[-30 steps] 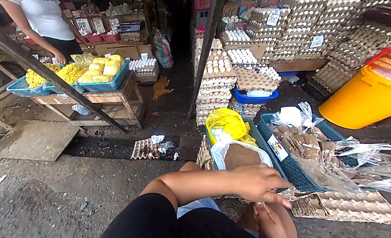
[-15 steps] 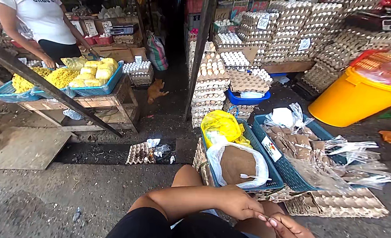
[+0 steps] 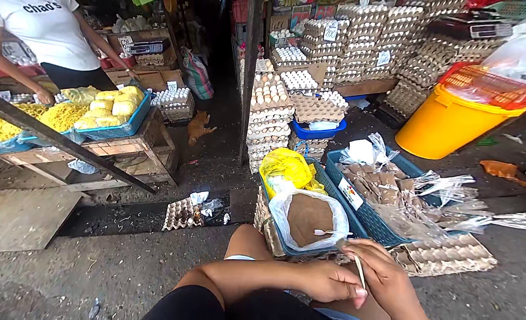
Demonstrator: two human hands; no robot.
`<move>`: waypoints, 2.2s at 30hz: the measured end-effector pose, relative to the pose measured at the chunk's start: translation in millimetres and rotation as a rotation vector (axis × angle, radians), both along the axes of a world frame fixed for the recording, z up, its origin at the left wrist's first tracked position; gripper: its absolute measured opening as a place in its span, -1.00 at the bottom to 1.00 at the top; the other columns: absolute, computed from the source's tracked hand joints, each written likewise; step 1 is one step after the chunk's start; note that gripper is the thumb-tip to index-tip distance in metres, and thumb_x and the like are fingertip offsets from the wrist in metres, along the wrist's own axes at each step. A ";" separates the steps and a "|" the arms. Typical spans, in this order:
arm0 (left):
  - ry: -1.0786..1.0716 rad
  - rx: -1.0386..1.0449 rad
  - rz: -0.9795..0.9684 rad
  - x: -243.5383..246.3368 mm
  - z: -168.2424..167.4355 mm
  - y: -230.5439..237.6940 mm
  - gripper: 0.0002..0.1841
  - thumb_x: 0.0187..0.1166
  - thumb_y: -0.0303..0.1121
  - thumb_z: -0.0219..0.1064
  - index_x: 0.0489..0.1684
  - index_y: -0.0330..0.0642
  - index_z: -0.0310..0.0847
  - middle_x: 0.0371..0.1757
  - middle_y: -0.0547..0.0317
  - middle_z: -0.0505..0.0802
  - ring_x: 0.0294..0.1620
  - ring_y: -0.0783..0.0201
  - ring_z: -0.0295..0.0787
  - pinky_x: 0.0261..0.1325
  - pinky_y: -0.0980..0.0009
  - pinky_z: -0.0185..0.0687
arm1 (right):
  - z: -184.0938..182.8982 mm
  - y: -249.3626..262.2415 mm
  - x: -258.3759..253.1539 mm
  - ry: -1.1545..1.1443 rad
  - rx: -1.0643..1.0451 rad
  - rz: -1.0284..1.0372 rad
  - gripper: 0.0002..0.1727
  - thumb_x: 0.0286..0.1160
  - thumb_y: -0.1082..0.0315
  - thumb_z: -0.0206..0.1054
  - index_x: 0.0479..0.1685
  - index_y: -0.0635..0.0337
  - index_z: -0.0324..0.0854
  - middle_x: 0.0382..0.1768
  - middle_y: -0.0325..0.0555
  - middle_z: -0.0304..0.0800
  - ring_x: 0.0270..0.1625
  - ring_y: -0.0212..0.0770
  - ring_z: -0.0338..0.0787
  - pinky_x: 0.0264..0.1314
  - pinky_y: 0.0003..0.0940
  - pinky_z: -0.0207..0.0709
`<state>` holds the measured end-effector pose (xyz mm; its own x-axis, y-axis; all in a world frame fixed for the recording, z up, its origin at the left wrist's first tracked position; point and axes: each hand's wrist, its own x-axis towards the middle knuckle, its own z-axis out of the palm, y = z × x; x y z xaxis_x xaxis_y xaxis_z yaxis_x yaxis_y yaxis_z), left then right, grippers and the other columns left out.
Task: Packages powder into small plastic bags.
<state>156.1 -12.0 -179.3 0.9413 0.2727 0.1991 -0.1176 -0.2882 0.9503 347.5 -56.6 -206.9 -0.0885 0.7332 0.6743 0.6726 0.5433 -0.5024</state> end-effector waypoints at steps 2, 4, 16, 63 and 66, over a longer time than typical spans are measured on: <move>0.106 -0.052 -0.052 -0.8 -5.0 6.6 -0.70 0.77 -0.47 0.09 -0.22 -0.56 0.66 -0.36 0.05 0.74 -0.33 0.45 0.55 -0.12 0.46 0.45 | 9.5 -2.0 -2.3 0.323 -0.117 0.340 -0.83 0.64 0.12 0.36 -0.12 -0.18 0.89 0.10 -0.48 0.90 0.44 -0.39 0.70 0.61 -0.45 0.47; 0.129 -0.047 0.020 -4.8 -17.7 23.0 -0.80 0.66 -0.51 0.24 -0.11 -0.54 0.72 -0.25 -0.02 0.83 -0.19 0.41 0.70 0.05 0.41 0.59 | 0.5 -3.9 -0.6 0.494 -0.273 0.548 -0.90 0.48 0.06 0.50 -0.14 -0.34 0.90 0.33 -0.56 0.77 0.54 -0.39 0.60 0.65 -0.41 0.45; 0.166 0.257 0.321 -3.5 1.0 33.9 -0.61 0.82 -0.33 0.08 -0.25 -0.52 0.68 -0.27 -0.21 0.77 -0.17 0.01 0.72 0.02 0.09 0.59 | -33.9 -10.2 2.5 0.778 -0.442 0.135 -0.92 0.35 0.19 0.56 -0.32 -0.07 0.92 0.34 -0.26 0.81 0.43 -0.37 0.69 0.44 -0.50 0.58; 0.321 -0.082 0.438 -9.5 1.2 26.7 -0.74 0.70 -0.31 0.27 -0.05 -0.41 0.68 -0.34 0.07 0.73 -0.36 0.37 0.58 -0.16 0.37 0.53 | -21.1 -22.9 -36.7 0.545 -0.368 -0.128 -0.82 0.34 0.50 0.36 -0.14 0.30 0.79 -0.13 -0.28 0.89 0.00 -0.64 0.79 0.21 -0.68 0.64; 0.329 -0.109 0.461 -9.1 1.9 26.4 -0.77 0.65 -0.33 0.30 -0.06 -0.39 0.67 -0.35 0.10 0.71 -0.36 0.37 0.57 -0.17 0.37 0.52 | -19.4 -24.2 -36.7 0.427 -0.348 -0.153 -0.82 0.33 0.44 0.39 -0.16 0.29 0.82 -0.13 -0.22 0.91 0.04 -0.65 0.78 0.26 -0.69 0.58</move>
